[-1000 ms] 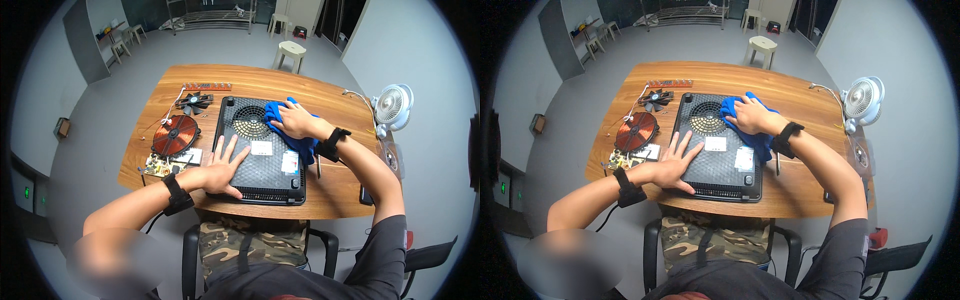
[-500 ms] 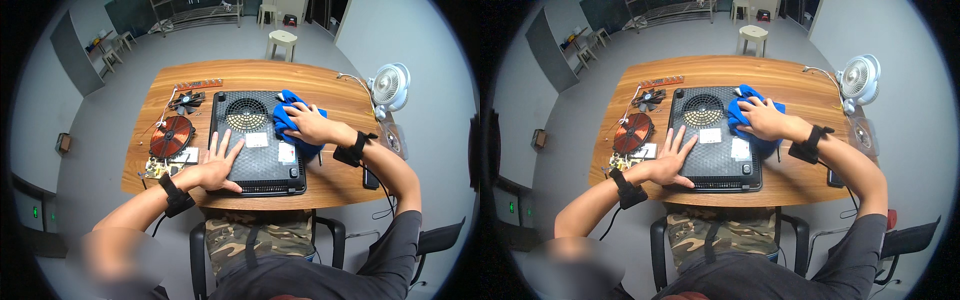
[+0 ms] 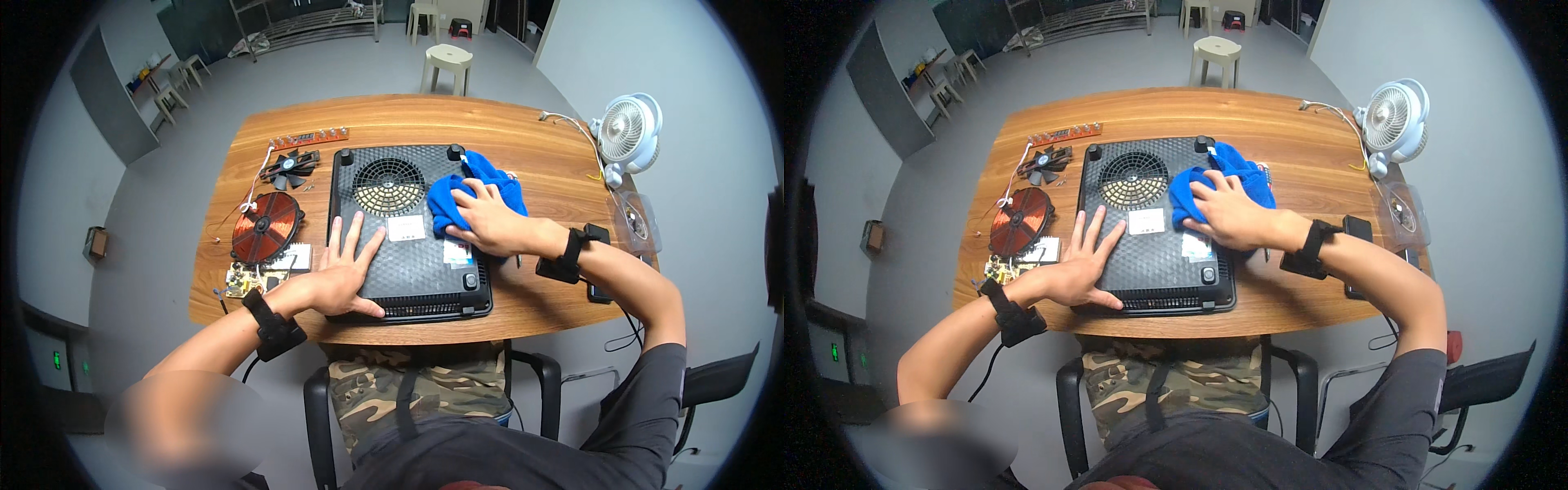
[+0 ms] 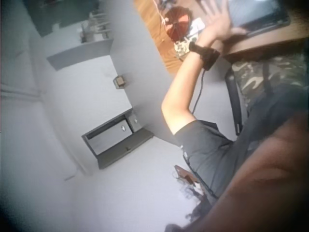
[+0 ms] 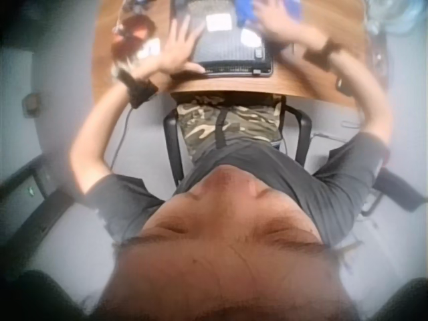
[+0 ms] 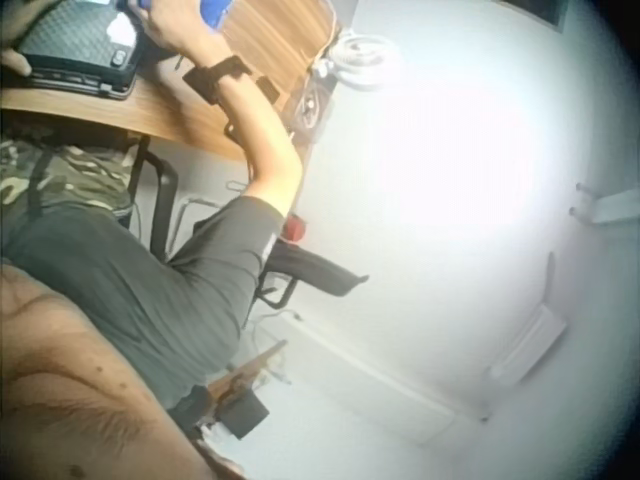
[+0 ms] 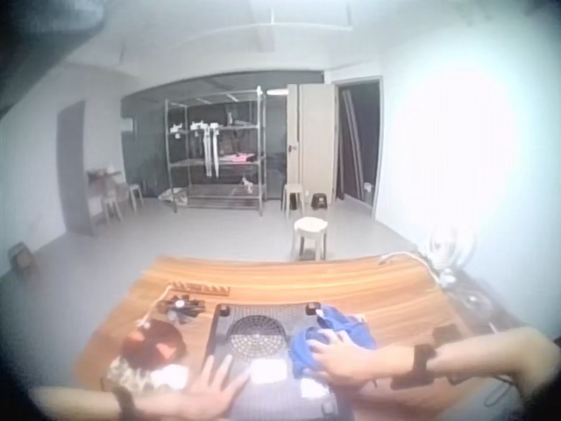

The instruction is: The person wipes the interior and exterior of a black plastic device casing with a blue cloth, then places a copper-colored circular component inside and secures it with a screwdriver. The person continues to tighten screws on the component within the casing.

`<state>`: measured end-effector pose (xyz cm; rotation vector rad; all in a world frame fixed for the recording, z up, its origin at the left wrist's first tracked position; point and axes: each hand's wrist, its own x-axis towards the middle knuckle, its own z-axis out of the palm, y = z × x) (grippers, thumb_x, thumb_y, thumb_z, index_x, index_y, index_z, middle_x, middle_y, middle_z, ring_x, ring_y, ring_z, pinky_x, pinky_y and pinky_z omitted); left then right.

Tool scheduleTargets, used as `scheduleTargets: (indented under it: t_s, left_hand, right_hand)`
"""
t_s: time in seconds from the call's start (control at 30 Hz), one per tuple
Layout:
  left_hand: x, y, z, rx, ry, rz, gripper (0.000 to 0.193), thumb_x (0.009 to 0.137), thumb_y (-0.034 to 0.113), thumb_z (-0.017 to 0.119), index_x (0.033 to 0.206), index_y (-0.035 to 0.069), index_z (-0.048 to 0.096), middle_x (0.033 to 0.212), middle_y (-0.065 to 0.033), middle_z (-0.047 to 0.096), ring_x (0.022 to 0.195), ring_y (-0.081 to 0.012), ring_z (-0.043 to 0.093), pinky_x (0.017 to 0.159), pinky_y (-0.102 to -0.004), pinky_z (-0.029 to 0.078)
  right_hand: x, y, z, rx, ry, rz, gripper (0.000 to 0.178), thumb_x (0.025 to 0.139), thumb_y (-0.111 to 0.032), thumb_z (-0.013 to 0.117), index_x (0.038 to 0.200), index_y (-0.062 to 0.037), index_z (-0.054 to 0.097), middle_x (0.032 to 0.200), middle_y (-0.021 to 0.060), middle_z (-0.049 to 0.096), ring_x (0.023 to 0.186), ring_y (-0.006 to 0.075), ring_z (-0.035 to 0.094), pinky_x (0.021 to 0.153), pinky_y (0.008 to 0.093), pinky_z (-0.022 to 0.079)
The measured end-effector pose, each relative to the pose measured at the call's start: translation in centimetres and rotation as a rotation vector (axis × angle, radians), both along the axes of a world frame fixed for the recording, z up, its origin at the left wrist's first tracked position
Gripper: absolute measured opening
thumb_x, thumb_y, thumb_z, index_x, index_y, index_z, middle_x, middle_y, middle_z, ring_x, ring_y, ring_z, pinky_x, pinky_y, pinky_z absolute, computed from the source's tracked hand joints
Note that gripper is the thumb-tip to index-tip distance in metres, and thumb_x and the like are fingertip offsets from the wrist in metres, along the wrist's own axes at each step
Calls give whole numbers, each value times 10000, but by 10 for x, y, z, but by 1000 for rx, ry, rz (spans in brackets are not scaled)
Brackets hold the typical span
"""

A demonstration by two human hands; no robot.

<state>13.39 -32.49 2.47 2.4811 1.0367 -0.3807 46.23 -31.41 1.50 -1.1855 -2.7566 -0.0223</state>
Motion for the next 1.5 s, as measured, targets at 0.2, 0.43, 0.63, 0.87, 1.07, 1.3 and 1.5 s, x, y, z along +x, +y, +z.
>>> scheduleTargets:
  t_s: [0.2, 0.43, 0.63, 0.87, 1.07, 1.3, 1.5]
  left_hand:
    - [1, -2, 1, -2, 15, 9, 1377, 718, 672, 825, 1637, 128, -45, 1609, -370, -208, 1439, -672, -162, 1147, -751, 165]
    - [0, -1, 3, 15, 19, 9, 1384, 710, 671, 830, 1636, 124, -42, 1610, -376, -192, 1438, -677, -150, 1142, -752, 180]
    - [1, 0, 2, 20, 5, 1, 1390, 701, 671, 836, 1637, 128, -36, 1614, -371, -185, 1441, -674, -146, 1125, -764, 205]
    - [-3, -3, -1, 15, -18, 23, 1393, 692, 624, 865, 1644, 173, -46, 1632, -332, -209, 1460, -640, -174, 1157, -733, 168]
    - [0, -4, 3, -21, -28, 31, 1391, 691, 581, 886, 1642, 160, -37, 1630, -327, -217, 1464, -625, -188, 1141, -746, 197]
    - [-1, -3, 3, -30, -24, 33, 1362, 715, 589, 867, 1641, 166, -38, 1628, -335, -204, 1445, -646, -205, 1113, -790, 164]
    - [-1, -3, 1, 13, -6, 22, 1367, 706, 562, 880, 1643, 175, -37, 1630, -329, -203, 1445, -656, -186, 1103, -792, 185]
  right_hand:
    - [-29, -44, 17, 1, 33, 307, 362, 980, -374, 616, 1128, -45, 650, 1257, 135, 574, 1254, 338, 471, 972, 475, 393]
    - [-51, -74, 30, 44, -137, 543, 344, 857, -250, 658, 1139, -58, 704, 1340, 116, 572, 1337, 310, 451, 1070, 448, 381]
    - [-38, -64, 52, -294, -5, 599, 267, 883, -148, 620, 1111, -78, 741, 1504, 86, 520, 1401, 289, 433, 1117, 451, 367]
    - [-11, -54, 52, -325, -128, 537, 253, 898, -305, 709, 1136, -221, 724, 1641, 52, 349, 1545, 374, 214, 1094, 719, 272]
    - [-11, -52, 39, -183, -209, 638, 340, 904, -200, 637, 1241, -221, 677, 1610, 85, 364, 1492, 364, 301, 994, 648, 433]
    - [-35, -66, 33, -91, -266, 617, 410, 906, -229, 662, 1316, -224, 656, 1589, 59, 385, 1474, 353, 321, 1011, 635, 467]
    - [-59, -68, 25, 58, -184, 613, 420, 900, -258, 646, 1312, -177, 658, 1562, 35, 435, 1410, 322, 389, 964, 501, 474]
